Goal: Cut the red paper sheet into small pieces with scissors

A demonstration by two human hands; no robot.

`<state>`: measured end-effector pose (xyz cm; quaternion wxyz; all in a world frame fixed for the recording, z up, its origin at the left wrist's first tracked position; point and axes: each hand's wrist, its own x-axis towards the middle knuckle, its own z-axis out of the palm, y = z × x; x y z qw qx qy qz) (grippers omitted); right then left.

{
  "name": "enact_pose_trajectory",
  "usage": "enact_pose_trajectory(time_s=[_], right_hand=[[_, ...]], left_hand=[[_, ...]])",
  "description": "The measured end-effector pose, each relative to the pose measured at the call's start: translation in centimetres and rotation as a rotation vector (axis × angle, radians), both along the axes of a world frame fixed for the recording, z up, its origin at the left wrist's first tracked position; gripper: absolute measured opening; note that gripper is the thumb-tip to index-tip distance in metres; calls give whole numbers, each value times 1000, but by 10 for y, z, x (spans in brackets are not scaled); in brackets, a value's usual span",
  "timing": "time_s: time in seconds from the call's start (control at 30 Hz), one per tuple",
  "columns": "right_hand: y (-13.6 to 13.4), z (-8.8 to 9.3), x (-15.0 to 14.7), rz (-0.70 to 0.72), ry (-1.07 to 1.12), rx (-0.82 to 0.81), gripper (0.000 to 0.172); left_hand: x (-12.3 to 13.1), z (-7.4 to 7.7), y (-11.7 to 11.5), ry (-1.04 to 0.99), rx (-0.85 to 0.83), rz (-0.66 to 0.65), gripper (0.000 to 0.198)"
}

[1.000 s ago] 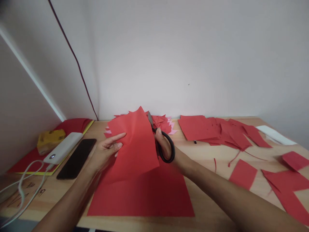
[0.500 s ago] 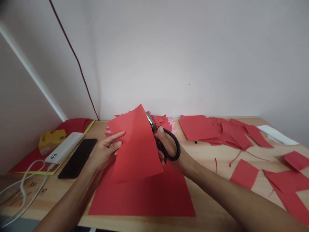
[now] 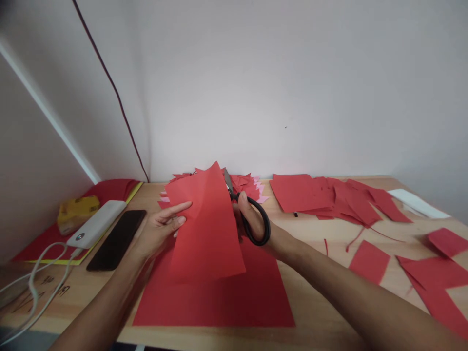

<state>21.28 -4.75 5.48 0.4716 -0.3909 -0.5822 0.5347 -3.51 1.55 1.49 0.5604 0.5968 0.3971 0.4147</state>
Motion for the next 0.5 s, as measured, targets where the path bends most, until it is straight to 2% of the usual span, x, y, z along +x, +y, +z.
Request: enact_pose_trajectory(time_s=[0.1,0.2,0.33,0.5], right_hand=[[2,-6,3,80,134,-71,61],[1,-6,2,54,185,-84,53],[-4,-2,-2,30,173,-40,49],[-8,5,-4,-86,82,71,50]], left_hand=[[1,2,-2,17,11,-34,42],[2,2,-3,21,16,-47,42],[3,-1,-3,30,8,-47,43],[4,-2,-3,20,-6,-52,43]])
